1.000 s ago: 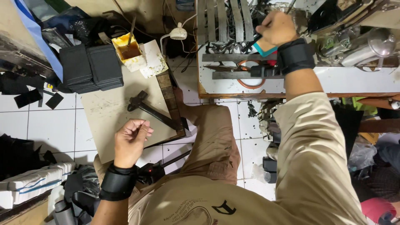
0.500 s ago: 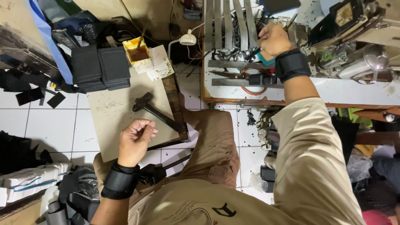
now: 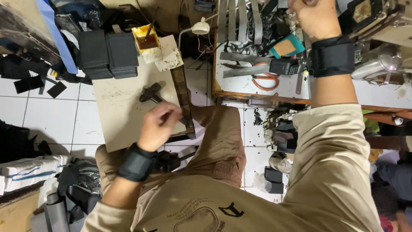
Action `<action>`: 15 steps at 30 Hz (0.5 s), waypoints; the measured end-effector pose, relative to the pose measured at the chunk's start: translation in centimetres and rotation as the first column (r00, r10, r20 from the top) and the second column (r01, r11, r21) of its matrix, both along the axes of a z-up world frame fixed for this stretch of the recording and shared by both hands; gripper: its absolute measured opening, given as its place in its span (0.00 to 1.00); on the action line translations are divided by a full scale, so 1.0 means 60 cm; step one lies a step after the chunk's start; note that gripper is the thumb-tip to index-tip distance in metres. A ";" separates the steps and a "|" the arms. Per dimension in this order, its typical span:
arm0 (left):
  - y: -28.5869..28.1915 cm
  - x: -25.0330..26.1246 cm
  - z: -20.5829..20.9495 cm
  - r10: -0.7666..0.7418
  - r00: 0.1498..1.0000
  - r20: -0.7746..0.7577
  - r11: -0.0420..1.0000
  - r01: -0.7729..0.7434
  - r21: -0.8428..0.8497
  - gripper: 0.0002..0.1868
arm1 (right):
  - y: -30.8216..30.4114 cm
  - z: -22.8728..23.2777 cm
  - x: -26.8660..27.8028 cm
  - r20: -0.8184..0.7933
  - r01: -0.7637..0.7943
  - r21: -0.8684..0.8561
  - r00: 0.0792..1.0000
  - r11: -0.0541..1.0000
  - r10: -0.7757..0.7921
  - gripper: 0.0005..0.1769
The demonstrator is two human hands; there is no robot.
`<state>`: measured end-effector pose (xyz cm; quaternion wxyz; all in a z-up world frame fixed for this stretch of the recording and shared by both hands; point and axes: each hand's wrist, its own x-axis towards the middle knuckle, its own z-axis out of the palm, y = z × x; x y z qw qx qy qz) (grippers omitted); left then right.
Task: The person prepares and inspects leather components for leather goods assembly.
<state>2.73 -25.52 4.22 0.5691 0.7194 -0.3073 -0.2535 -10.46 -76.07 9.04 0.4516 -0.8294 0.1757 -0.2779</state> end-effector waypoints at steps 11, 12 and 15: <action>-0.371 -0.044 -0.013 -0.348 0.716 0.605 0.917 0.393 0.062 0.23 | 0.004 -0.017 0.005 -0.132 0.114 -0.045 0.984 0.992 -0.119 0.06; -0.399 -0.048 -0.023 -0.350 0.715 0.605 0.916 0.396 0.062 0.23 | -0.004 -0.026 0.006 -0.132 0.118 -0.044 0.984 0.992 -0.123 0.06; -0.472 -0.060 -0.066 -0.386 0.674 0.629 0.917 0.352 0.186 0.28 | -0.021 -0.049 0.009 0.006 0.012 0.007 1.000 1.000 -0.012 0.07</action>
